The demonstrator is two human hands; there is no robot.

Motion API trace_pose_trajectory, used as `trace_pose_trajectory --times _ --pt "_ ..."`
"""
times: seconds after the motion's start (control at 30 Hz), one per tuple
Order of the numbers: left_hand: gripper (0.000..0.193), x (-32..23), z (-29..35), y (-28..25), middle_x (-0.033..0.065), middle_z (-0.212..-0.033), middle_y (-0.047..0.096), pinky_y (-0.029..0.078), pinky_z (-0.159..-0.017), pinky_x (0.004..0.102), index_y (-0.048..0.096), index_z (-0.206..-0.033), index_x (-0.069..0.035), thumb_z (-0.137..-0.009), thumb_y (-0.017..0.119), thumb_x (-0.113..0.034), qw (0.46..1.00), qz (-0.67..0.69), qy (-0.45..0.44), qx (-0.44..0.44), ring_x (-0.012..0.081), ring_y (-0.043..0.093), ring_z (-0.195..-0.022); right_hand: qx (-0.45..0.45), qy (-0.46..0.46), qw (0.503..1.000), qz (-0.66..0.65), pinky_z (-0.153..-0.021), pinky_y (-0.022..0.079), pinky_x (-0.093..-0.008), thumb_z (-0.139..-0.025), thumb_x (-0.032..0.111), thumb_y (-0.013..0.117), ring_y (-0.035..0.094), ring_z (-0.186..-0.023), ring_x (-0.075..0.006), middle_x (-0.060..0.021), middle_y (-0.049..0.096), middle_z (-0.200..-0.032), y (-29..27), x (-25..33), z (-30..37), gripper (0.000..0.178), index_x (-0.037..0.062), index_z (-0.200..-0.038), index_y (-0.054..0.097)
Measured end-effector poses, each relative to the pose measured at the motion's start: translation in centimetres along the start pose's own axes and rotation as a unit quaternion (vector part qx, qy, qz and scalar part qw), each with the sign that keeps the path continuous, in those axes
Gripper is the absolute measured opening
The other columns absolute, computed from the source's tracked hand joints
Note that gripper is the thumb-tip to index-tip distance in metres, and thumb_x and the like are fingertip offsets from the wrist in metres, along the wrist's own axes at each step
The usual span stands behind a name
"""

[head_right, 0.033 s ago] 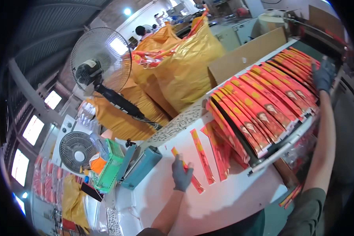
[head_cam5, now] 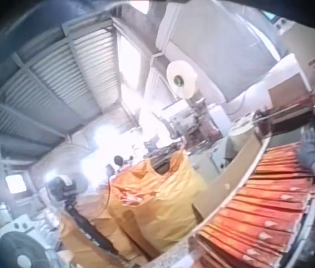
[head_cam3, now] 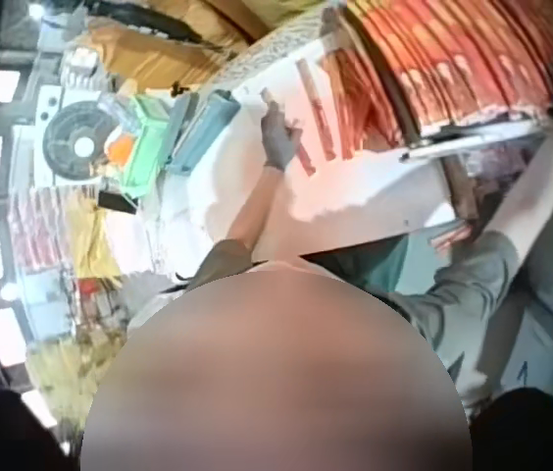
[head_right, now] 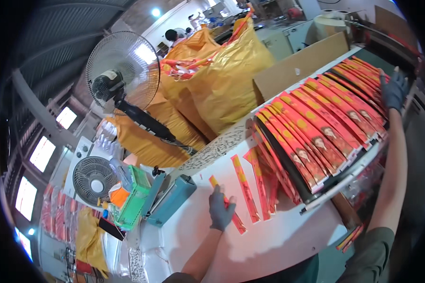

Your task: Gathering bundles of incense sticks and sealing them into plastic bags using a heat sealer.

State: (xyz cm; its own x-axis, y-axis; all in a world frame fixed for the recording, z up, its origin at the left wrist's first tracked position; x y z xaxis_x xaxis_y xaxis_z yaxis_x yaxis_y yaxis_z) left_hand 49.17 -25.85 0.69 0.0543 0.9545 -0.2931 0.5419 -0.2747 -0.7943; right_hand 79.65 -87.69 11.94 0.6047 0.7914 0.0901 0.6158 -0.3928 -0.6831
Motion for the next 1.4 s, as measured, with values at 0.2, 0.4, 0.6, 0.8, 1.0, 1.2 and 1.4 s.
trace_pose_trajectory --times 0.2,0.4,0.6,0.8,1.0,1.2,1.4 --pt "0.050 -0.7 -0.8 -1.4 0.0266 -0.129 0.047 0.039 -0.094 0.0435 0.050 -0.125 0.002 -0.083 0.063 -0.023 0.999 -0.038 0.010 0.023 0.0386 0.050 -0.107 0.165 -0.039 0.985 0.027 -0.106 0.027 -0.0470 -0.091 0.054 0.040 0.033 -0.131 -0.0358 -0.0148 0.041 -0.139 -2.9 5.4 0.5 0.067 0.0096 -0.141 0.034" --pt "0.055 -1.2 -1.0 -1.2 0.0207 -0.132 0.046 0.033 -0.103 0.0449 0.046 -0.129 -0.004 -0.085 0.059 -0.034 0.999 0.003 0.003 0.040 0.0341 0.046 -0.120 0.124 -0.277 0.943 -0.138 -0.086 0.042 -0.0445 -0.093 0.034 0.040 0.052 -0.094 -0.0379 -0.0195 0.059 -0.098 1.3 4.3 1.6 0.038 0.0046 -0.109 0.057" --pt "0.057 -0.4 -0.6 -2.3 0.0196 -0.132 0.047 0.034 -0.103 0.0431 0.046 -0.130 -0.005 -0.086 0.057 -0.040 0.999 0.018 -0.006 0.032 0.0335 0.046 -0.121 0.310 -0.324 0.816 -0.364 -0.073 0.049 -0.0402 -0.069 0.056 0.068 0.065 -0.079 -0.0353 -0.0189 0.067 -0.083 -18.1 13.2 10.3 0.058 0.0029 -0.093 0.066" --pt "0.064 1.0 0.3 -2.7 0.0233 -0.132 0.045 0.033 -0.103 0.0430 0.040 -0.133 0.000 -0.088 0.055 -0.042 0.967 0.208 -0.115 -0.092 0.0371 0.043 -0.123 0.469 -0.346 0.646 -0.494 -0.077 0.049 -0.0370 -0.066 0.051 0.074 0.067 -0.083 -0.0276 -0.0168 0.068 -0.088 -28.9 17.3 18.8 0.065 -0.0016 -0.102 0.064" --pt "0.084 2.8 0.6 -3.4 0.0262 -0.138 0.039 0.033 -0.105 0.0397 0.033 -0.136 0.005 -0.082 0.057 -0.055 0.971 0.134 -0.182 -0.083 0.0380 0.038 -0.128 0.333 -0.533 0.654 -0.420 -0.082 0.048 -0.0418 -0.081 0.050 0.059 0.060 -0.097 -0.0399 -0.0246 0.063 -0.103 -34.5 22.9 28.9 0.064 -0.0056 -0.114 0.056" --pt "0.093 0.2 -0.1 -3.5 0.0231 -0.144 0.031 0.031 -0.108 0.0363 0.036 -0.135 0.006 -0.074 0.065 -0.058 0.977 0.112 -0.183 -0.017 0.0328 0.030 -0.134 0.522 -0.104 0.761 -0.370 -0.093 0.042 -0.0453 -0.078 0.063 0.056 0.052 -0.111 -0.0443 -0.0313 0.056 -0.115 -14.4 22.8 31.3 0.084 -0.0038 -0.128 0.045" --pt "0.090 3.2 0.1 -5.9 0.0261 -0.136 0.040 0.035 -0.102 0.0408 0.038 -0.134 0.003 -0.073 0.066 -0.058 0.944 0.148 -0.294 0.020 0.0362 0.042 -0.124 0.424 -0.335 0.735 -0.410 -0.087 0.048 -0.0384 -0.078 0.051 0.067 0.059 -0.105 -0.0372 -0.0275 0.059 -0.112 -26.2 24.3 36.7 0.080 -0.0089 -0.125 0.044"
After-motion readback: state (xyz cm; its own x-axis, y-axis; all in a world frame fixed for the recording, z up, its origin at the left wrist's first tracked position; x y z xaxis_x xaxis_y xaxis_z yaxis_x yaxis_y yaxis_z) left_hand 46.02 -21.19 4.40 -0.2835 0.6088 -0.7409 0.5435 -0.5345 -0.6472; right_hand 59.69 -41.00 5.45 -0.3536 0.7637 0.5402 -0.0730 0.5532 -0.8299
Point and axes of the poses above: each hand's wrist, its own z-axis away from the middle knuckle, its own y-axis out of the palm, x = y × z, the point moved 3 cm from there along -z, towards the middle knuckle
